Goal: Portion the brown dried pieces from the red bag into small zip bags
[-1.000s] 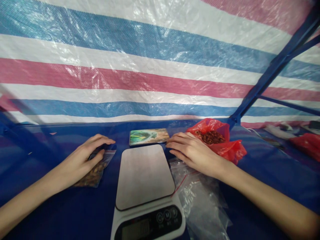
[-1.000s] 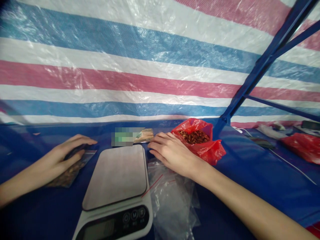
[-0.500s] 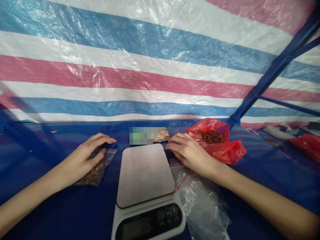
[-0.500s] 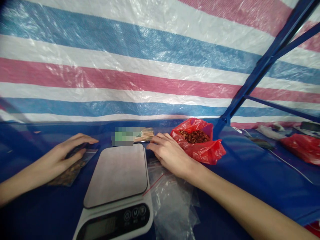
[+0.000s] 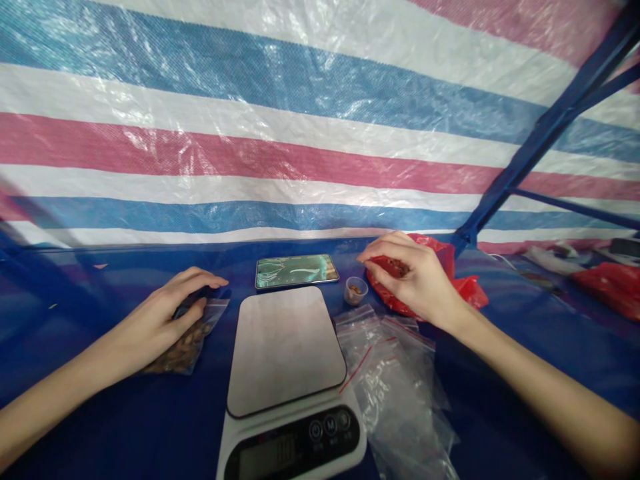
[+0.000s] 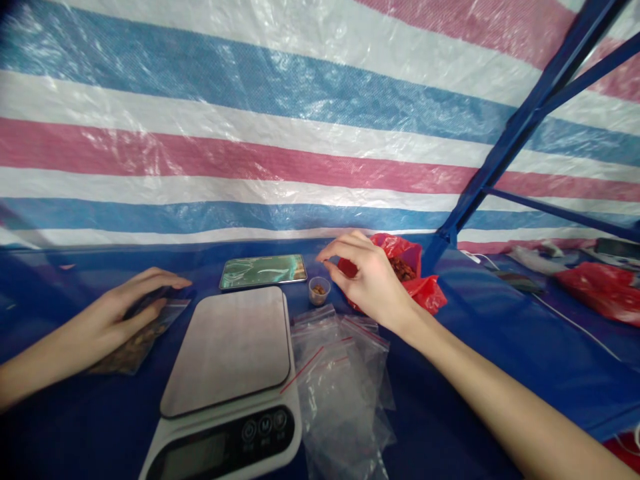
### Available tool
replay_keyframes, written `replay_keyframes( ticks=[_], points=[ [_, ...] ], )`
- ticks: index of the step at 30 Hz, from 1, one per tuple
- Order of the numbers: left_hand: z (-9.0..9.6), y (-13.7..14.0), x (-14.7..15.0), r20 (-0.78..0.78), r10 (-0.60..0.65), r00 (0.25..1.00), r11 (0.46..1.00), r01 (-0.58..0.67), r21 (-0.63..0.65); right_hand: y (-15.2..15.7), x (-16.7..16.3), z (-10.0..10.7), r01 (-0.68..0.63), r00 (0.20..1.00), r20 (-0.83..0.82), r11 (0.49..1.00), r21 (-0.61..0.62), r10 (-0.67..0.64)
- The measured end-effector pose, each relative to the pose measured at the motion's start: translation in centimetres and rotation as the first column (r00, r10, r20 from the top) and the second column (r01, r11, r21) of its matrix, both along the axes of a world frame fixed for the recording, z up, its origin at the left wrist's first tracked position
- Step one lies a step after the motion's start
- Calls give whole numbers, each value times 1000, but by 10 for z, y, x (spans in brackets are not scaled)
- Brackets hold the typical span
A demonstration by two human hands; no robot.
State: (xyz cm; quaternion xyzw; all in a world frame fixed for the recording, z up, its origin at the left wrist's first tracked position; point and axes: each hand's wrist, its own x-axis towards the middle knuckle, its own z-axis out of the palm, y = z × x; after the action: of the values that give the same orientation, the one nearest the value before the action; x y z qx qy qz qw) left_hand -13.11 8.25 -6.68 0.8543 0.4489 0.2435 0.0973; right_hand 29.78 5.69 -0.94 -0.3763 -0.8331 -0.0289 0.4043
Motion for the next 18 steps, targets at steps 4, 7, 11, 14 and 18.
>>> replay_keyframes(
  ticks=[4, 7, 11, 14, 18],
  points=[
    [-1, 0, 0, 0, 3, 1000, 1000, -3, 3, 4, 4, -4, -42, 999, -2, 997, -62, 42],
    [0, 0, 1, 0, 3, 1000, 1000, -3, -2, 2, -1, -5, -92, 994, 47, 990, -102, 97],
    [4, -1, 2, -7, 12, 1000, 1000, -12, -18, 4, 6, 5, 15, 998, 66, 992, -128, -6],
    [5, -2, 2, -16, 8, 1000, 999, -8, -32, 12, 41, 10, 304, 948, 142, 943, -135, -285],
    [0, 0, -1, -15, 2, 1000, 999, -3, -41, 31, 103, -6, 521, 797, 436, 841, -144, -419]
  ],
)
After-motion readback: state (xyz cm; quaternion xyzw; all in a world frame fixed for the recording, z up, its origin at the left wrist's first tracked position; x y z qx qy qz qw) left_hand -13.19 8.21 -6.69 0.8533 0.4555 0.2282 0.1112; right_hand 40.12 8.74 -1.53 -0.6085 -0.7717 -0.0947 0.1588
